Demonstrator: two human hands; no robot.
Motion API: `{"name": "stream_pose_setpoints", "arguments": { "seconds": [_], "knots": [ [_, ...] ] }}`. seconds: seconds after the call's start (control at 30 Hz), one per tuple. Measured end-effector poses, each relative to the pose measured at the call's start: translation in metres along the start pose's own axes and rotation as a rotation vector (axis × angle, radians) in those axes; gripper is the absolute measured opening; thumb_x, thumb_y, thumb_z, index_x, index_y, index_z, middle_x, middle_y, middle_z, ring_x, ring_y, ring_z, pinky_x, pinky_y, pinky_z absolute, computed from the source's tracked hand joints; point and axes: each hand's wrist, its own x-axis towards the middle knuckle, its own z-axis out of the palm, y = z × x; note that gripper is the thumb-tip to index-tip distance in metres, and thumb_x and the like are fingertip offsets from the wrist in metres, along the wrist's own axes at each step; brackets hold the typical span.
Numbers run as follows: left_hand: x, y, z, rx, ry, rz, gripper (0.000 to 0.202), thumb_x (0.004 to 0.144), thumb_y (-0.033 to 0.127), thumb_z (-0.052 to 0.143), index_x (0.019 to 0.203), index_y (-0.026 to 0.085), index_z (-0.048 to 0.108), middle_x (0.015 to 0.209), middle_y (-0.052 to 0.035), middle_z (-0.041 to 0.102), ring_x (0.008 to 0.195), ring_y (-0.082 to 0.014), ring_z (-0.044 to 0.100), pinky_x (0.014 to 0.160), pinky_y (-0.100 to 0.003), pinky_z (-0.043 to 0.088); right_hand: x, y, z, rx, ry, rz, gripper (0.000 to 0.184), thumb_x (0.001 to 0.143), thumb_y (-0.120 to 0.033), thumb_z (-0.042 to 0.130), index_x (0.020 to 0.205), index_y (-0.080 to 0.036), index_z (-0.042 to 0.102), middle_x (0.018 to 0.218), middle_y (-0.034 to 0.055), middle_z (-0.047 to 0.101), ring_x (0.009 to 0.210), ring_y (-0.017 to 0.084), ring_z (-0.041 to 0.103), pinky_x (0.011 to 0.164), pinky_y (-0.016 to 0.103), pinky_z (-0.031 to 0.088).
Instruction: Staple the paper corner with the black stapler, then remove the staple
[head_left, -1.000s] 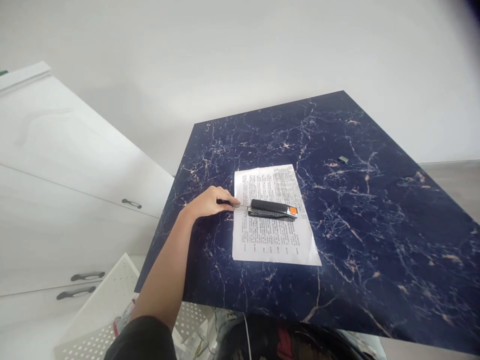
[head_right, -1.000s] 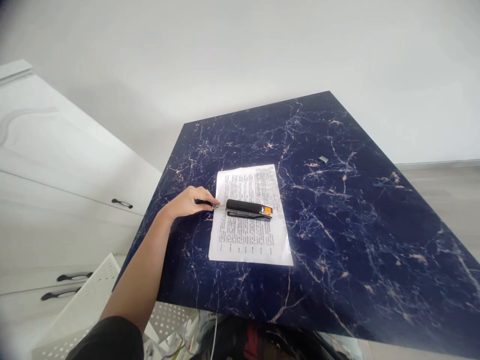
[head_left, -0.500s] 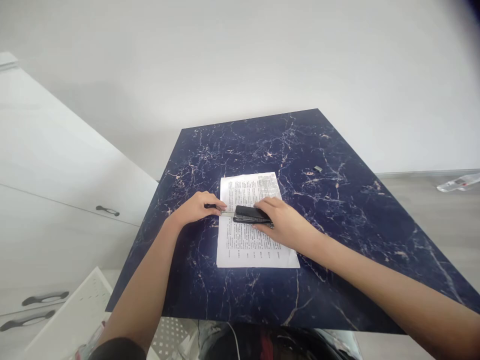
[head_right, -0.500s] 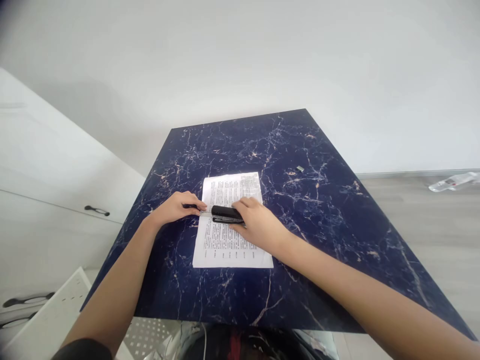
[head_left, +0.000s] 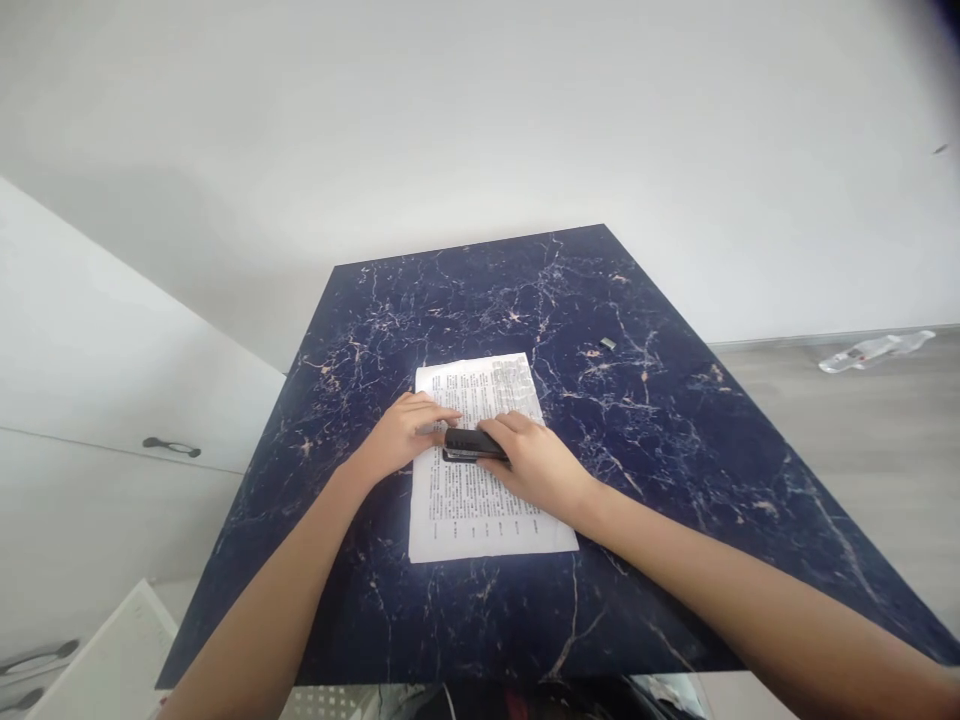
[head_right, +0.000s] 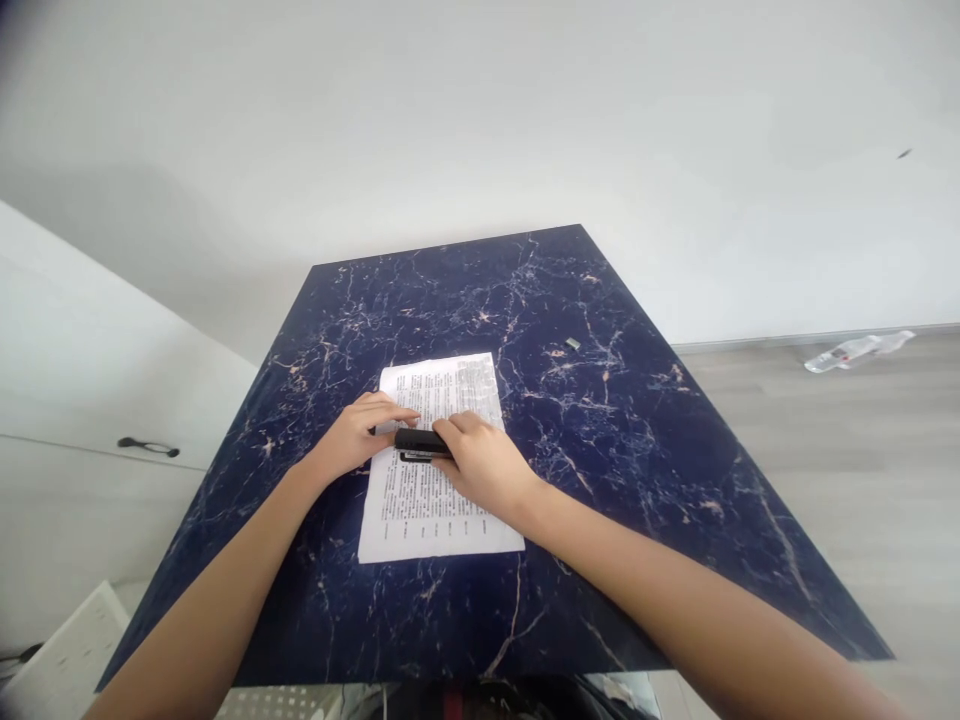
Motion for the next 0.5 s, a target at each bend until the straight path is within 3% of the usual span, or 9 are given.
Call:
{"name": "stream_pose_setpoints", "arguments": {
  "seconds": [0.1,0.2,0.3,0.5],
  "knots": [
    [-0.004,-0.009,-0.004,0.042,0.225,-0.244,0.017,0.095,0.036,0.068,0.102,0.026,0.079,0.101,-0.0038,0.079,0.096,-0.0236,0.070,0.094,-0.041,0.050,-0.002,-0.002,0.004,-0.013,0.083,-0.082,0.036,0.097,-0.021,0.070,0.130,-0.018,0.056,0.109,0.0109,0.070,0.098,0.028,0.064,0.082,0.043,0.056],
    [-0.007,-0.021,-0.005,0.213,0.416,-0.524,0.025,0.096,0.040,0.062,0.104,0.022,0.077,0.102,-0.0072,0.077,0.097,-0.0261,0.068,0.099,-0.043,0.050,-0.004,-0.004,0.006,0.003,0.129,-0.135,0.032,0.100,-0.018,0.064,0.131,-0.018,0.057,0.109,0.0103,0.071,0.096,0.026,0.065,0.083,0.043,0.057],
    [-0.008,-0.029,-0.001,0.327,0.355,-0.611,0.035,0.091,0.047,0.065,0.112,0.019,0.073,0.108,-0.0106,0.072,0.101,-0.0299,0.065,0.102,-0.047,0.048,-0.006,-0.004,0.002,0.066,0.174,-0.116,0.029,0.099,-0.018,0.063,0.128,-0.019,0.060,0.105,0.0090,0.072,0.094,0.025,0.066,0.079,0.040,0.059],
    [-0.007,-0.029,0.009,0.290,0.261,-0.514,0.035,0.095,0.050,0.061,0.113,0.020,0.070,0.110,-0.0100,0.067,0.103,-0.0299,0.063,0.099,-0.046,0.048,-0.010,0.024,-0.036,0.166,0.316,0.034,0.035,0.091,-0.017,0.070,0.125,-0.021,0.066,0.114,0.0078,0.074,0.099,0.023,0.070,0.087,0.039,0.060]
  ]
}}
